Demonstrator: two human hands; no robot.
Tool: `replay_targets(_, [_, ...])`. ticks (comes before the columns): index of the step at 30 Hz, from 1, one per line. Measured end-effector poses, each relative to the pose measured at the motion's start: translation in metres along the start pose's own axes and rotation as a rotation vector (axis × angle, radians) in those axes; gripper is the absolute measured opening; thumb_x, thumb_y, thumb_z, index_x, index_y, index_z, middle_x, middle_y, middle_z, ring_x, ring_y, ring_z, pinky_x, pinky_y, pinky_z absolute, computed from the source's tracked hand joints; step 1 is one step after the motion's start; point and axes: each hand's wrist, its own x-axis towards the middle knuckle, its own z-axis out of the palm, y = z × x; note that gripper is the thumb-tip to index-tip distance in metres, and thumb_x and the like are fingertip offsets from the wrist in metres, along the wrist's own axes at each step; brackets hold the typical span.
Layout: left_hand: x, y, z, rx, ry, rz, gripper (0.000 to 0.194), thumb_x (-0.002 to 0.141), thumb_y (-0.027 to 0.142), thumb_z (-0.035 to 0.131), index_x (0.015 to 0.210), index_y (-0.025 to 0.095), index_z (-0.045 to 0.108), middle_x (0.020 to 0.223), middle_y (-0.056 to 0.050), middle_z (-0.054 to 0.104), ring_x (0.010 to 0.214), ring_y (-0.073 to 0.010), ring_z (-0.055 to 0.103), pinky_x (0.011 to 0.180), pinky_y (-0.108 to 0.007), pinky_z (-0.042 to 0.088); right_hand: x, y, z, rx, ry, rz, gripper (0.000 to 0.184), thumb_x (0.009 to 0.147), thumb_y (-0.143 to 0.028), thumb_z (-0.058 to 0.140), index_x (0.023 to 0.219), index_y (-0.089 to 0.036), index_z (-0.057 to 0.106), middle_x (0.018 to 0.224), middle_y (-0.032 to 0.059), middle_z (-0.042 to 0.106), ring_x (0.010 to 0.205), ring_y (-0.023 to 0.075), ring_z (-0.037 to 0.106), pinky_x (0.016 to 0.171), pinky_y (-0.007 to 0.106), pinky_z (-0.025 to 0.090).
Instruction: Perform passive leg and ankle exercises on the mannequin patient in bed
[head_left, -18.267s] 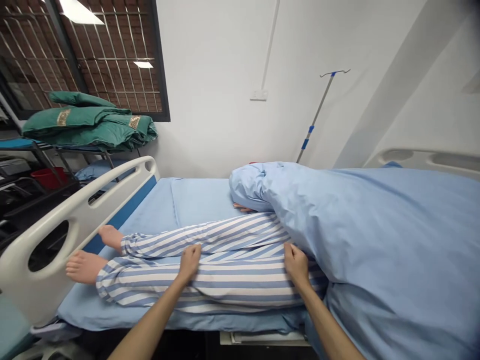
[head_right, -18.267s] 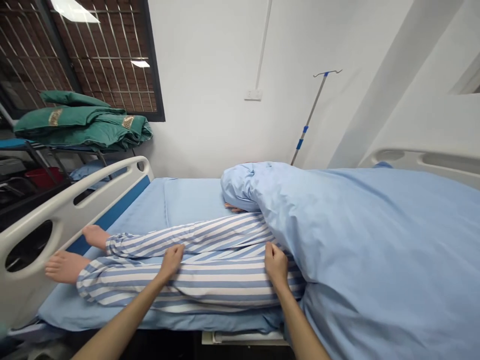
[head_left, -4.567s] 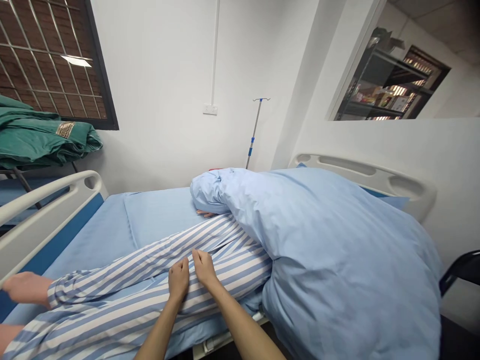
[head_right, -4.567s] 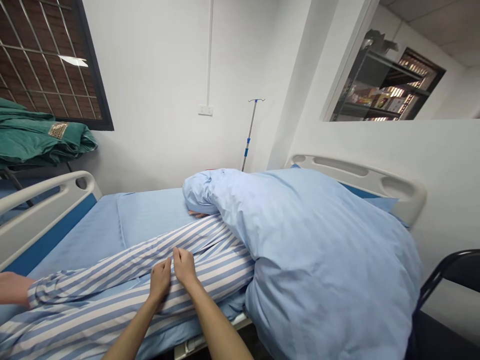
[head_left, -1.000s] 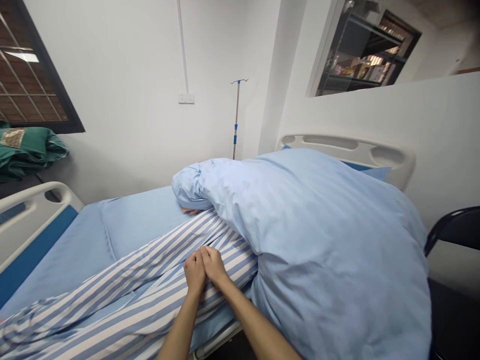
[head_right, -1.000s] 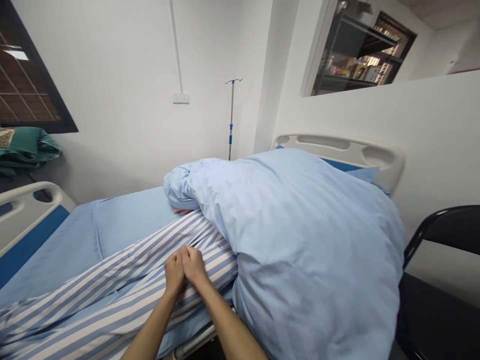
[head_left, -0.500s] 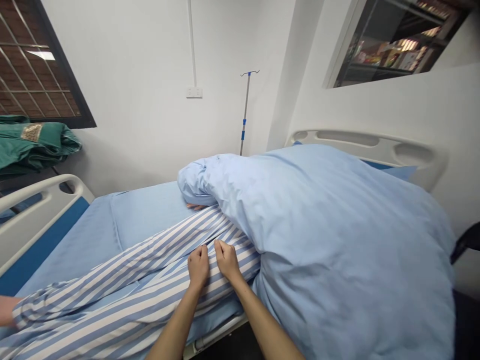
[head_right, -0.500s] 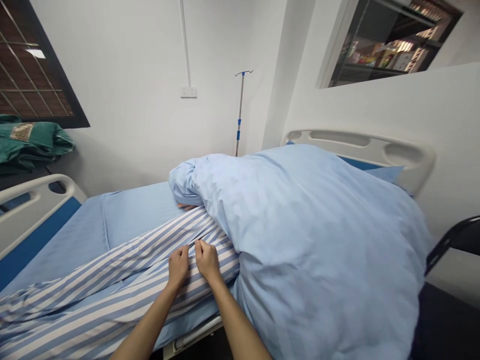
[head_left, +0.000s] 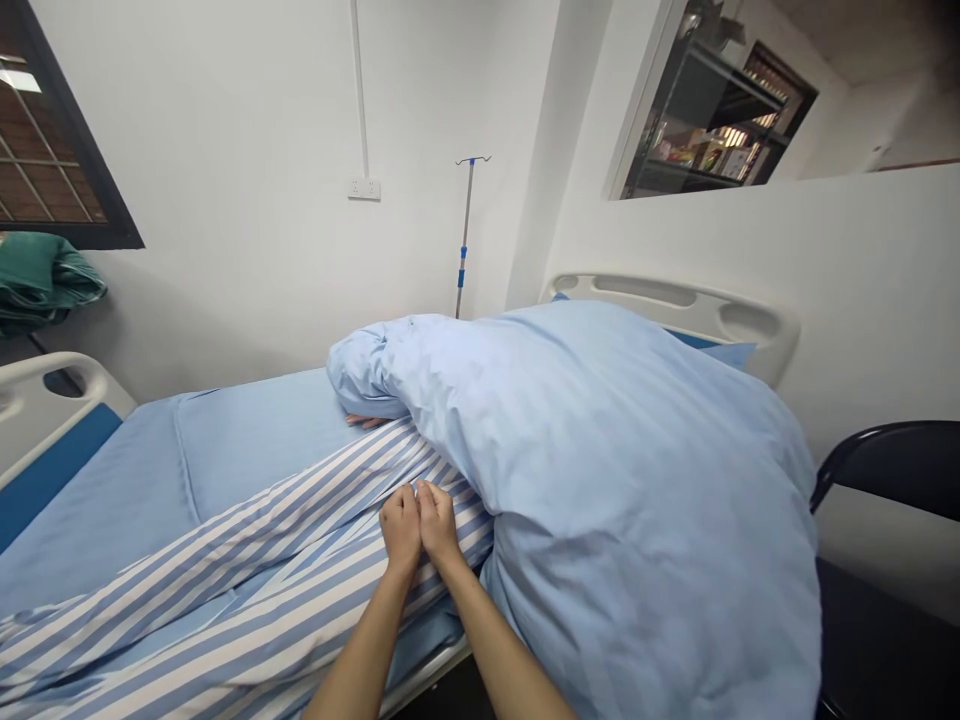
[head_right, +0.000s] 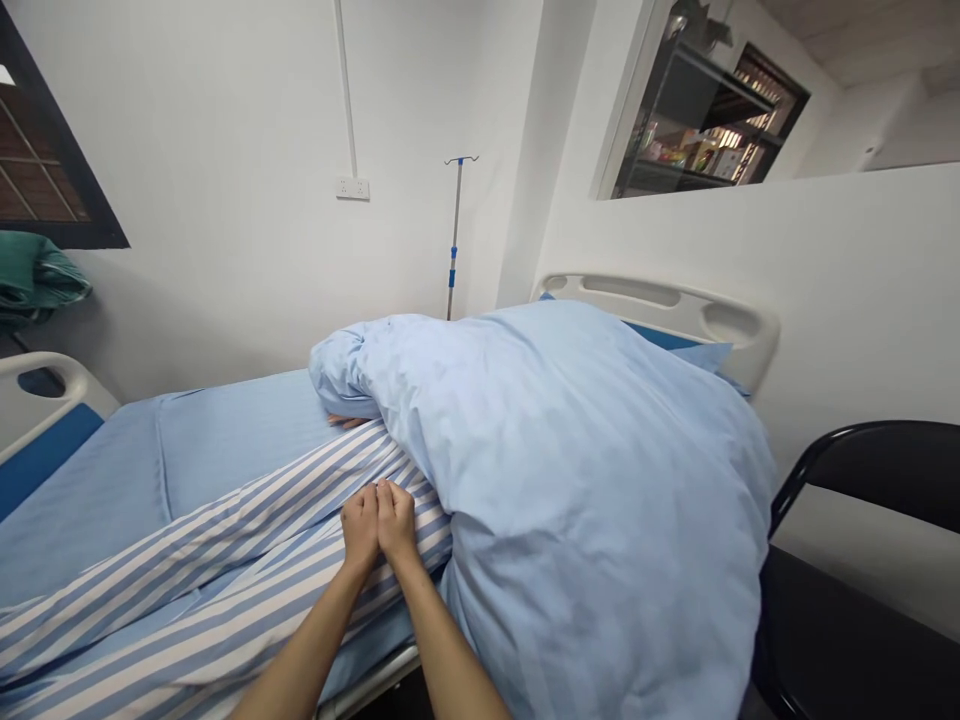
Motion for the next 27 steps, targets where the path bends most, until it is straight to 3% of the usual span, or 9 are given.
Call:
replay_targets(4, [-0.002,-0.005,0.0,0.005,-0.033,0.016,0.036,0.084,0.039,0.033,0.057,0.02,0.046,0.056,-0.002,0.054,0.058,-0.0125,0.046,0.059,-0.026,0.03,0.006,-0.001,0.0,-0.082,-0.052,-0.011,0.041,0.086,-0.045,0.034,0.057,-0.018,0.043,0.054,-0.0002,0.049,0.054,0.0115,0.042,0.051,0.023,0.032])
replay_targets(11, [-0.002,0.001,-0.001,0.057,-0.018,-0.036,0.039,0.085,0.035,0.028,0.055,0.02,0.047,0.06,-0.002,0.058,0.062,-0.0126,0.047,0.061,-0.025,0.03,0.027,-0.01,-0.022,-0.485,-0.146,-0.114,0.046,0.087,-0.046,0.027,0.059,-0.018,0.048,0.057,0.0045,0.057,0.054,0.0134,0.044,0.054,0.025,0.03])
replay_targets(15, [-0.003,0.0,-0.001,0.033,-0.039,-0.053,0.038,0.084,0.035,0.028,0.055,0.019,0.046,0.06,-0.002,0.057,0.063,-0.0124,0.047,0.062,-0.025,0.03,0.023,0.004,-0.032,-0.646,-0.073,0.019,0.049,0.087,-0.045,0.021,0.066,-0.017,0.056,0.065,0.0114,0.063,0.056,0.0165,0.05,0.055,0.026,0.031])
replay_targets(19, [0.002,-0.007,-0.012,-0.025,-0.19,-0.053,0.035,0.081,0.036,0.032,0.052,0.019,0.043,0.054,0.001,0.051,0.06,-0.0112,0.046,0.06,-0.023,0.032,0.02,0.01,-0.034,-0.809,-0.108,0.099,0.049,0.087,-0.043,0.022,0.073,-0.016,0.061,0.075,0.0159,0.067,0.061,0.0192,0.054,0.055,0.027,0.03])
replay_targets(21, [0.004,-0.017,-0.031,-0.027,-0.235,-0.091,0.035,0.079,0.035,0.032,0.051,0.019,0.042,0.049,0.002,0.047,0.054,-0.0105,0.046,0.056,-0.022,0.033,0.02,0.009,-0.034,-0.827,-0.127,0.118,0.05,0.087,-0.043,0.021,0.076,-0.016,0.061,0.08,0.0171,0.068,0.064,0.0202,0.056,0.056,0.028,0.032])
replay_targets(23, [0.005,-0.034,-0.062,0.002,-0.226,-0.125,0.034,0.078,0.034,0.031,0.051,0.019,0.043,0.045,0.002,0.044,0.05,-0.0104,0.046,0.053,-0.022,0.033,0.02,0.006,-0.033,-0.857,-0.14,0.14,0.051,0.087,-0.044,0.021,0.079,-0.015,0.062,0.083,0.0179,0.068,0.066,0.0213,0.057,0.057,0.028,0.033])
replay_targets(27, [0.007,-0.076,-0.159,0.15,-0.136,-0.158,0.034,0.078,0.034,0.031,0.049,0.019,0.043,0.046,0.002,0.045,0.053,-0.0116,0.049,0.055,-0.022,0.035,0.02,0.004,-0.033,-0.924,-0.169,0.161,0.051,0.087,-0.043,0.021,0.083,-0.016,0.064,0.084,0.018,0.068,0.067,0.0229,0.058,0.058,0.029,0.035])
